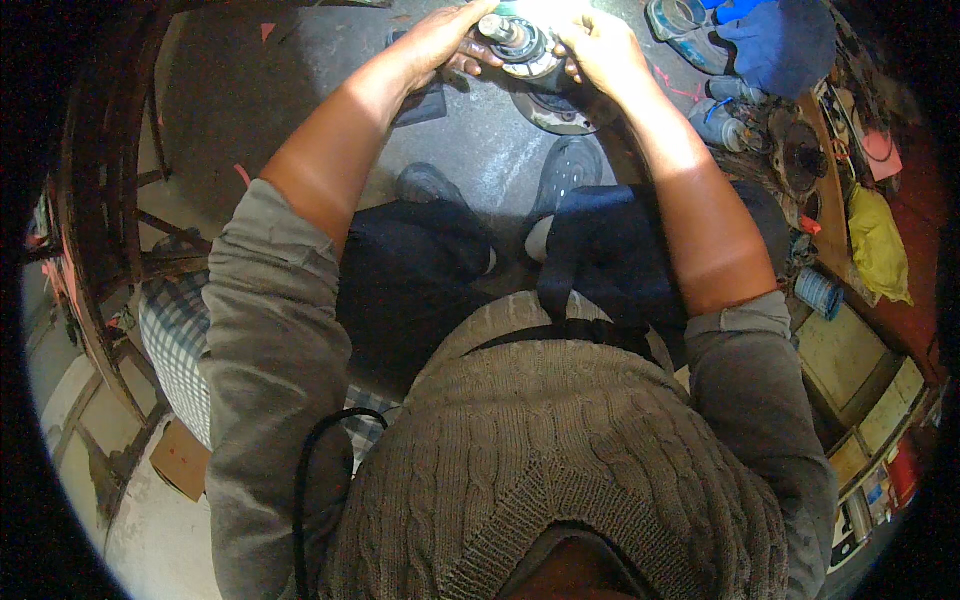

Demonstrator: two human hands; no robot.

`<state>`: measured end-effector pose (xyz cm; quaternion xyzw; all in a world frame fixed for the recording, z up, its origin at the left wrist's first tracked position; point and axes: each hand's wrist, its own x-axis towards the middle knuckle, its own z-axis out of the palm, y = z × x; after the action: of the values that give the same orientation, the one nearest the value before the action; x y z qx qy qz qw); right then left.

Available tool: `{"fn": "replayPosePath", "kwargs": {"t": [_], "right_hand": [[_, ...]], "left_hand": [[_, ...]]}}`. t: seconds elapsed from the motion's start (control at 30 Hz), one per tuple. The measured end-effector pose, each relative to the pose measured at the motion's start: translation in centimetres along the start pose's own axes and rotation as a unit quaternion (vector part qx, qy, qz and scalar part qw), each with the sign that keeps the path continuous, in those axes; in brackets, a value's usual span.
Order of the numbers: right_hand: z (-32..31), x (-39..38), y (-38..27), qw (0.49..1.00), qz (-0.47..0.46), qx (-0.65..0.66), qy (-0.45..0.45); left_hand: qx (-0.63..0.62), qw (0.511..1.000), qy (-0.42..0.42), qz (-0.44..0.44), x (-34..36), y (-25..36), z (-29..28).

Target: The person sits on the floor and uses a hammer and a wrench to disassemble a cylindrical mechanical part. They remove a ring and a smaller component, then place the parts on the floor.

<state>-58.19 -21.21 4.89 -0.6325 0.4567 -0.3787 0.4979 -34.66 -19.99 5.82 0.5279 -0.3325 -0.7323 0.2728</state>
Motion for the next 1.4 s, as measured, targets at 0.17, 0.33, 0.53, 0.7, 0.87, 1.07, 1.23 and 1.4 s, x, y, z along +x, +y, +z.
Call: {"fn": "replayPosePath", "kwargs": {"t": [0.17,0.33,0.53,0.7,0.87,1.07,1.23,1.4], "right_hand": [[-0.1,-0.2,0.2,0.999,-0.045,-0.025,-0.001],[-0.6,0.0,0.7,0.99,0.086,-0.107,-0.004],[-1.2,-0.1,0.5,0.984,0.117,-0.132,-0.004],[-1.5,-0.2,0.2,0.986,0.141,-0.09,0.011],[-3.1,-0.7,2.6,0.984,0.141,-0.11,0.021],[-10.0,-2.6,9.3,0.938,0.207,-0.246,0.128],[-16.3,-8.3,14.9,0.808,0.361,-0.465,-0.017],[-15.6,-10.8,17.9,0.747,0.392,-0.503,-0.188]], "left_hand": [[0.121,0.992,0.025,0.02,-1.0,1.6,1.5],[0.156,0.985,0.036,0.072,-0.6,1.7,2.4],[0.23,0.952,-0.041,0.198,-1.2,1.4,2.1],[0.566,0.763,0.115,0.29,-2.1,1.6,3.0],[0.58,0.746,0.134,0.298,-1.9,1.9,4.1],[0.556,0.78,0.133,0.254,-2.2,2.5,4.5],[0.564,0.772,0.139,0.257,-1.6,2.2,4.4],[0.561,0.755,0.148,0.304,-0.5,1.8,4.0]]}}
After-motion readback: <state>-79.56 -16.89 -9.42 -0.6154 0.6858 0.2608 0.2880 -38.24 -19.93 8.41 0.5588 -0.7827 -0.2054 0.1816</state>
